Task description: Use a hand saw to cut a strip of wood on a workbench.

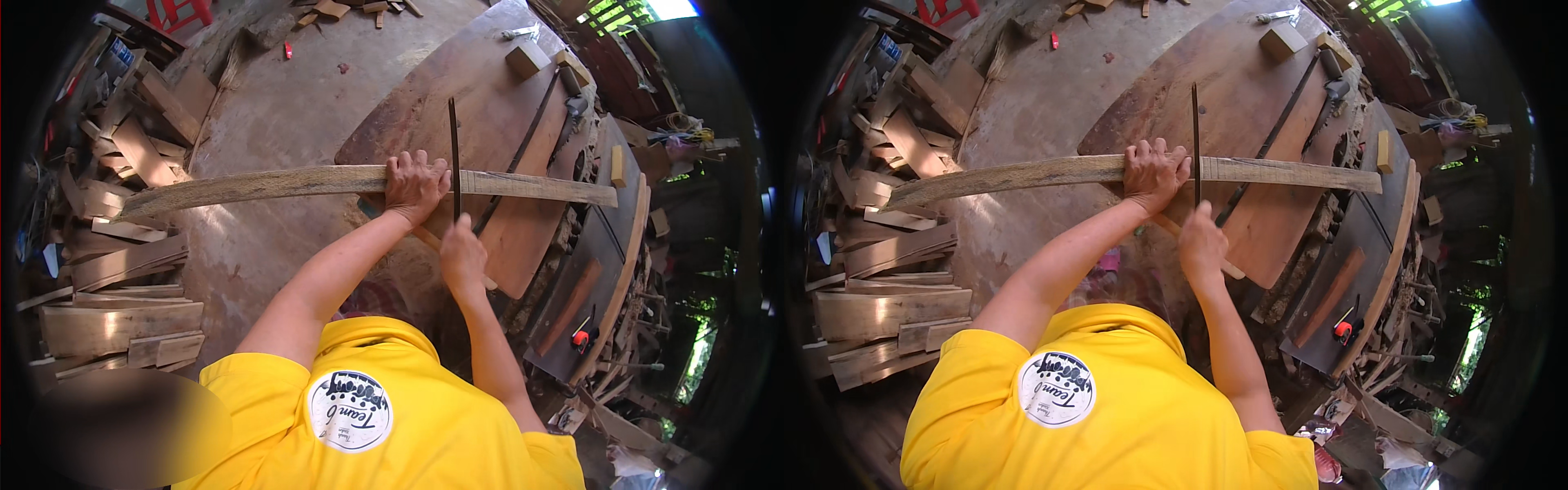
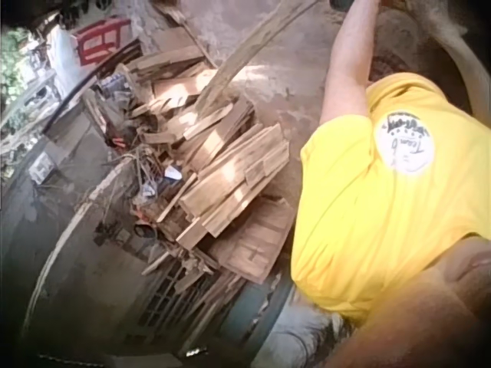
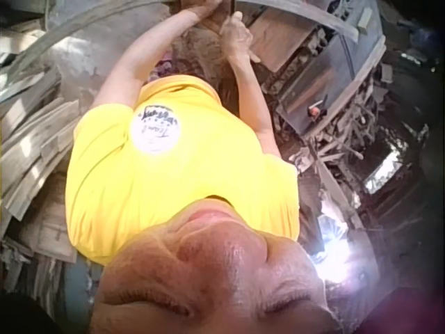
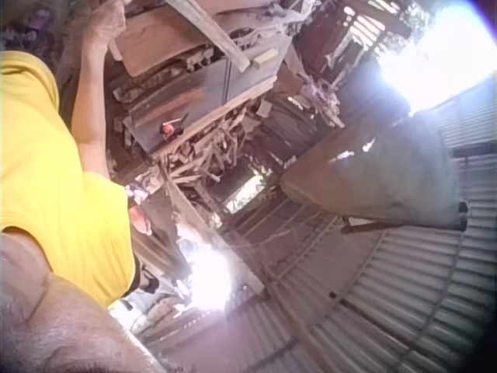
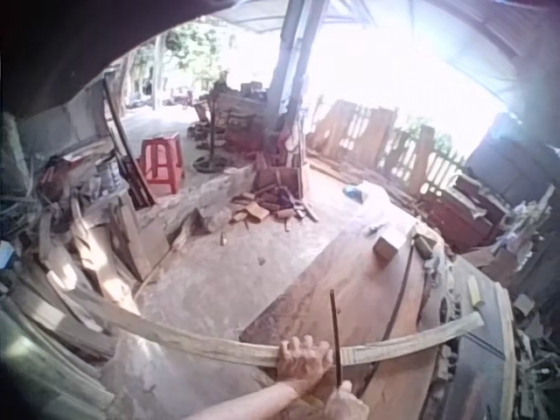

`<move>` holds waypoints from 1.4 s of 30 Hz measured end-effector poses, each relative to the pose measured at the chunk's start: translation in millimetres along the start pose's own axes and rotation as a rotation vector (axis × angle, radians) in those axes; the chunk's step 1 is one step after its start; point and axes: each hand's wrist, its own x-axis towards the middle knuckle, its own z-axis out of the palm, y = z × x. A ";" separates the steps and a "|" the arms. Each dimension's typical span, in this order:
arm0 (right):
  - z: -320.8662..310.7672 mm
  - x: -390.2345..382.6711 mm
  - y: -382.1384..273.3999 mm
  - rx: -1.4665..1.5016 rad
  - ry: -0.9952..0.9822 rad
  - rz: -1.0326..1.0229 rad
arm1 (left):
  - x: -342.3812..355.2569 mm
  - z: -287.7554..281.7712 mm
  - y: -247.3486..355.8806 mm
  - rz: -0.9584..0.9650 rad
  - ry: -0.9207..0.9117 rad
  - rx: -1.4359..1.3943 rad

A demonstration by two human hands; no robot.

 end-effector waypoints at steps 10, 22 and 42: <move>4.2 -22.9 2.6 -0.034 -0.101 0.032 | -2.3 -0.8 -3.7 -0.020 -0.004 0.007; -0.5 -14.9 -7.6 0.016 -0.080 0.055 | 0.0 -0.6 -3.7 -0.022 -0.027 0.003; -20.6 17.2 35.7 0.389 0.061 -0.004 | -4.1 1.3 -2.0 0.011 0.036 0.006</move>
